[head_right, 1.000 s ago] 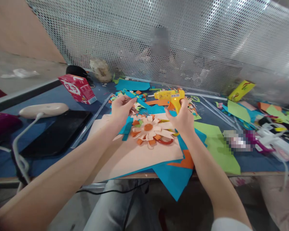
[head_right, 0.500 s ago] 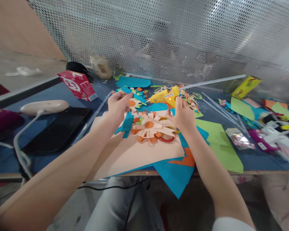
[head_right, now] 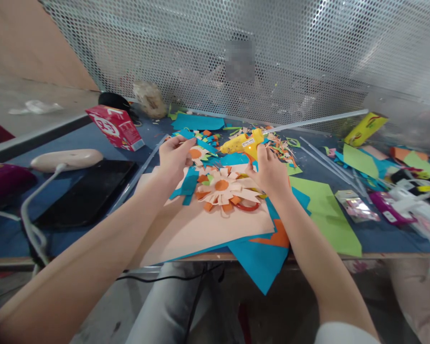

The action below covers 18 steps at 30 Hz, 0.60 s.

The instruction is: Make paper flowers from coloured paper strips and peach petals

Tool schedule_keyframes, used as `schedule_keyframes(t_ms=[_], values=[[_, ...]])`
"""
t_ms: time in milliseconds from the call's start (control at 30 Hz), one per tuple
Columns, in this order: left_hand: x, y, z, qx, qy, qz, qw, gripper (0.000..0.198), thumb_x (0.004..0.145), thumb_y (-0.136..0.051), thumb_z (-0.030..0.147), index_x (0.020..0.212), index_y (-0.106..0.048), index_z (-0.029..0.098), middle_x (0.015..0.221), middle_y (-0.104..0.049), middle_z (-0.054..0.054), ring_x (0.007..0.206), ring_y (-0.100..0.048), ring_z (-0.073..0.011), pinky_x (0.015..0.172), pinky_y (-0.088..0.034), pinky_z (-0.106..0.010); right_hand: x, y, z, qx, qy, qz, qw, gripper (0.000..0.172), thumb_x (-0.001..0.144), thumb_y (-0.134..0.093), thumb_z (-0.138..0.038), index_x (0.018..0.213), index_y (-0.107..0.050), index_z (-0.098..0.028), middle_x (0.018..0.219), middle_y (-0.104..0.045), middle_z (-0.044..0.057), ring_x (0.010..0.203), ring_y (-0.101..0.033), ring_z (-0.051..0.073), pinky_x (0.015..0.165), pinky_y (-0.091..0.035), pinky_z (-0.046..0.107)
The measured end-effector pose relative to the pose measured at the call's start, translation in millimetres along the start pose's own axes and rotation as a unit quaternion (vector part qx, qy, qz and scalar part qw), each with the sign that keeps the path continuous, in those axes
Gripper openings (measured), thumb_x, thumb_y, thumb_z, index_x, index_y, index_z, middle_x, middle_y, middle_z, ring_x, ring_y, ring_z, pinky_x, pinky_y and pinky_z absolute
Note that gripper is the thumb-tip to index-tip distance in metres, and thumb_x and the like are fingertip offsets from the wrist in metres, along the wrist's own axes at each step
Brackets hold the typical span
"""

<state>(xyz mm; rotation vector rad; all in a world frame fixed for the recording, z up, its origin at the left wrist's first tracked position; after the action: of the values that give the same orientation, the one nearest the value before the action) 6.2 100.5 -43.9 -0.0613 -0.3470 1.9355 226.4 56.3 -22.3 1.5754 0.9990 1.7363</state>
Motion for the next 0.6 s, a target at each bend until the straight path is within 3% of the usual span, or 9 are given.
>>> schedule_keyframes(t_ms=[600], values=[[-2.6, -2.7, 0.9, -0.018, 0.026, -0.036, 0.999, 0.025, 0.067, -0.062, 0.016, 0.055, -0.040, 0.019, 0.038, -0.028, 0.011, 0.027, -0.027, -0.0025, 0.028, -0.020, -0.017, 0.2, 0.7, 2.1, -0.012, -0.011, 0.004, 1.000, 0.045, 0.076, -0.047, -0.032, 0.115, -0.041, -0.012, 0.103, -0.059, 0.017, 0.088, -0.059, 0.027, 0.062, -0.045, 0.033]])
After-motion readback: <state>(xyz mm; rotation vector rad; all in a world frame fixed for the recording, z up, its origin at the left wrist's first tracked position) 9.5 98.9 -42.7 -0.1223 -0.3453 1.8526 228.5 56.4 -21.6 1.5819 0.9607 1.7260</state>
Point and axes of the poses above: each hand's wrist, its own x-axis towards the middle knuckle, its own y-axis out of the back of the hand, z = x × y, the point moved 3 cm from there along x, towards the middle knuckle
